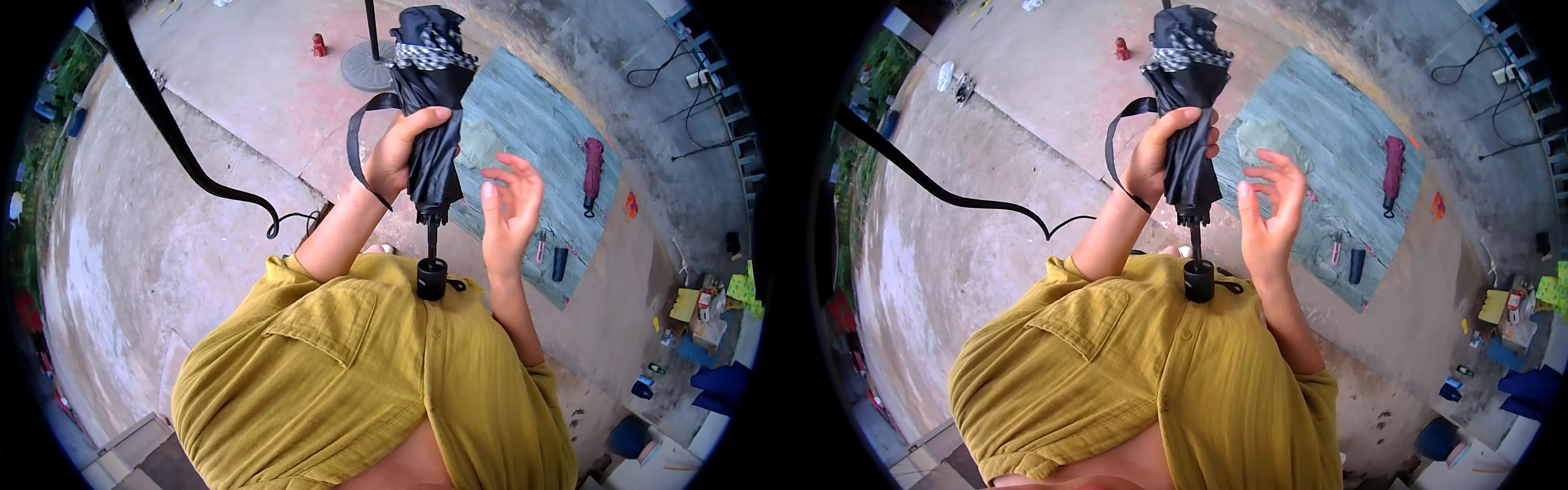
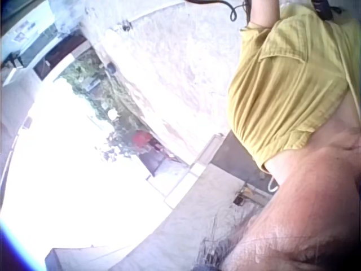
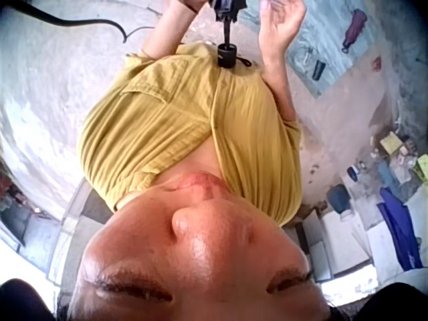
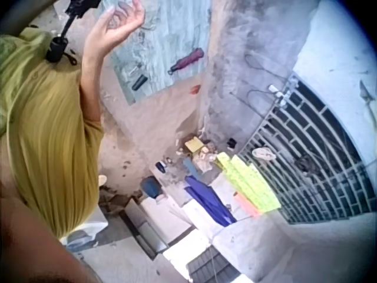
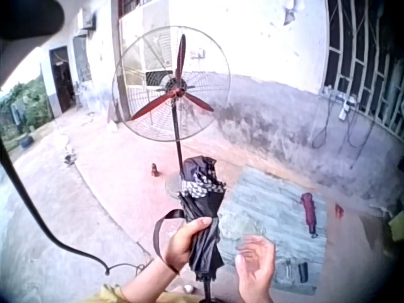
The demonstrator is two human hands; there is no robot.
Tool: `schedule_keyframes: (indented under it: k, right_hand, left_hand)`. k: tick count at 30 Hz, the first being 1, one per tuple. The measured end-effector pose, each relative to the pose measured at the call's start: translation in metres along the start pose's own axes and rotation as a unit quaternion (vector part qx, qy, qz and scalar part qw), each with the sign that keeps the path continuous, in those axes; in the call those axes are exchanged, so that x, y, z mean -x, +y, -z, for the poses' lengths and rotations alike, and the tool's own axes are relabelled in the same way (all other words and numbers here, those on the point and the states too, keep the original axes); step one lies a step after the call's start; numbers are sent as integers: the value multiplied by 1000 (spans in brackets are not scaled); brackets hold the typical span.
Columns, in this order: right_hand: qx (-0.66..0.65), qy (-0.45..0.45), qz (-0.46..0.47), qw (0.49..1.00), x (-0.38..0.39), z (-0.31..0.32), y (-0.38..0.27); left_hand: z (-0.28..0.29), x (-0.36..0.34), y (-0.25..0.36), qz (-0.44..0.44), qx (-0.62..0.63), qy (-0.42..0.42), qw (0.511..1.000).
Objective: The person folds a black umbrella by hand, collapsing the canopy and aligning the ribs. They then wrap the folded umbrella with a strap and secure it to the handle, completing the folding process.
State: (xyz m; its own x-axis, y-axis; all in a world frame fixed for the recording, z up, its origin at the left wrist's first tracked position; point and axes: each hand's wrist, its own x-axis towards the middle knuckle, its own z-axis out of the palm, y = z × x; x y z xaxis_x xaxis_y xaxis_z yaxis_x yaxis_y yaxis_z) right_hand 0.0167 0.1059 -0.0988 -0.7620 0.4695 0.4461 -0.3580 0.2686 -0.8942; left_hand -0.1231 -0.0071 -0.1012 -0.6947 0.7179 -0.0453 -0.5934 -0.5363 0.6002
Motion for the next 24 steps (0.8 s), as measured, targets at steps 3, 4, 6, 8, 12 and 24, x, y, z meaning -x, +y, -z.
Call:
schedule_keyframes:
  k: [3, 4, 6, 8, 12, 24]
  right_hand:
    - [134, -34, 165, 977, -25, 8, -32]
    - [157, -70, 182, 968, -33, 1, -48]
    - [223, -117, 214, 944, -43, -18, -55]
    - [300, -143, 232, 914, -47, -27, -53]
    - [214, -27, 190, 958, -34, -30, -32]
    - [-116, -70, -201, 970, -37, -19, -17]
  left_hand:
    - [-36, 1, 10, -60, -363, 118, 922]
    - [-24, -16, 1, -225, -495, 96, 834]
    - [-13, -22, -11, -249, -442, 58, 860]
    - [-20, -19, -18, -324, -518, 88, 787]
    - [-20, -14, -15, -305, -637, 163, 689]
    - [-15, -4, -7, -233, -680, 151, 679]
